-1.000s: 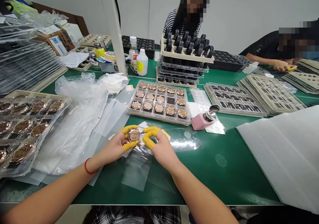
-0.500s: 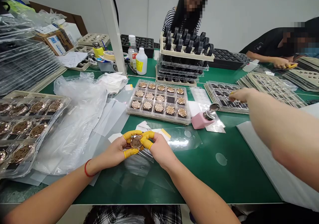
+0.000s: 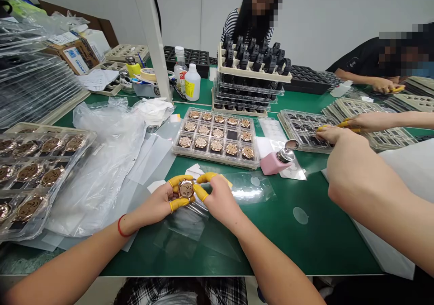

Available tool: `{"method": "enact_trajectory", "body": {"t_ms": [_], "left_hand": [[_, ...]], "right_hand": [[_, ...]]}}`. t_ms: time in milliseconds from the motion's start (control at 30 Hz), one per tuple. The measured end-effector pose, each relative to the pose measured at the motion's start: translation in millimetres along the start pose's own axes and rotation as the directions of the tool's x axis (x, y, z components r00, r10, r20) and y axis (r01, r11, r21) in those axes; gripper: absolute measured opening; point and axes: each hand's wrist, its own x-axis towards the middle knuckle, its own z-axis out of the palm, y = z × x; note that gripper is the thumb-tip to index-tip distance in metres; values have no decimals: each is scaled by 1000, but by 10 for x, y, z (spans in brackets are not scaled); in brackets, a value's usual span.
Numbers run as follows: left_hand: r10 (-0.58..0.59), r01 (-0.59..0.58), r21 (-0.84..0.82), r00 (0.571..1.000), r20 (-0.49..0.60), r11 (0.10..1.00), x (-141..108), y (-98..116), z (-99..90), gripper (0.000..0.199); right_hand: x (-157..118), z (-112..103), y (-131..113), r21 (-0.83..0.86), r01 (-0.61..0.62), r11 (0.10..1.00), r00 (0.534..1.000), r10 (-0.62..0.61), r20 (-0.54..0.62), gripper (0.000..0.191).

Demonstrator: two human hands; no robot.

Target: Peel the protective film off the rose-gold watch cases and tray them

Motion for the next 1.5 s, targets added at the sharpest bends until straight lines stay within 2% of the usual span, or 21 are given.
{"method": "enact_trajectory", "body": {"t_ms": [33,100,167,200,267,333,400,467,533,600,700,800,867,967,1067,1200,1367,1500], "left_hand": [[-17,17,11,1000,-13,1000,17,-7,-9,52],[-50,51,29,998,-27,998,54,-24,-30,54],[-71,71,8,997,-19,997,88,-49,-50,56],[-75,75,-11,997,-13,997,103,-62,-56,56],[-71,70,-41,997,-15,997,125,-87,-58,55],[-57,56,-45,998,-28,997,138,-102,-48,54],[-35,33,-40,999,-41,999,143,-109,-35,52],[-3,1,-45,999,-37,999,141,-110,-25,50],[28,-29,-47,999,-19,998,135,-112,-22,47],[46,-46,-23,999,-12,999,128,-118,-25,46],[25,-25,13,1000,-15,1000,121,-134,-28,46],[20,-20,27,1000,0,999,121,-139,-21,47],[26,-26,42,1000,-13,999,121,-132,-17,47],[12,-11,45,999,-33,999,116,-121,-15,50],[17,-17,36,1000,-3,999,110,-122,-17,49],[32,-34,57,999,43,998,114,-110,-11,40],[40,-42,40,998,41,998,126,-82,-12,41],[-26,25,13,999,30,1000,126,-100,-41,43]], "right_hand": [[16,-53,31,-227,7,974,1000,-12,-18,14],[51,-157,121,-601,-44,798,998,61,8,15],[87,-240,233,-770,-84,632,977,204,60,14],[104,-269,287,-794,-98,599,962,262,80,13],[131,-298,365,-773,-106,625,949,295,109,11],[139,-285,380,-709,-112,696,964,250,93,8],[115,-221,325,-602,-77,795,990,135,51,13],[55,-102,230,-464,35,885,999,-31,18,15],[-22,56,138,-381,176,908,983,-184,17,14],[-75,213,92,-402,252,880,965,-261,35,14],[-41,359,134,-481,270,834,956,-291,31,14],[95,346,259,-473,217,854,972,-234,22,14],[167,271,325,-392,208,896,977,-209,41,15],[172,144,324,-235,246,941,968,-249,17,15],[93,97,222,-264,350,899,930,-367,-18,18],[23,161,107,-478,451,754,876,-477,74,27],[-5,188,74,-600,514,614,837,-512,193,22],[-58,155,35,-619,525,585,840,-475,263,21]]}}
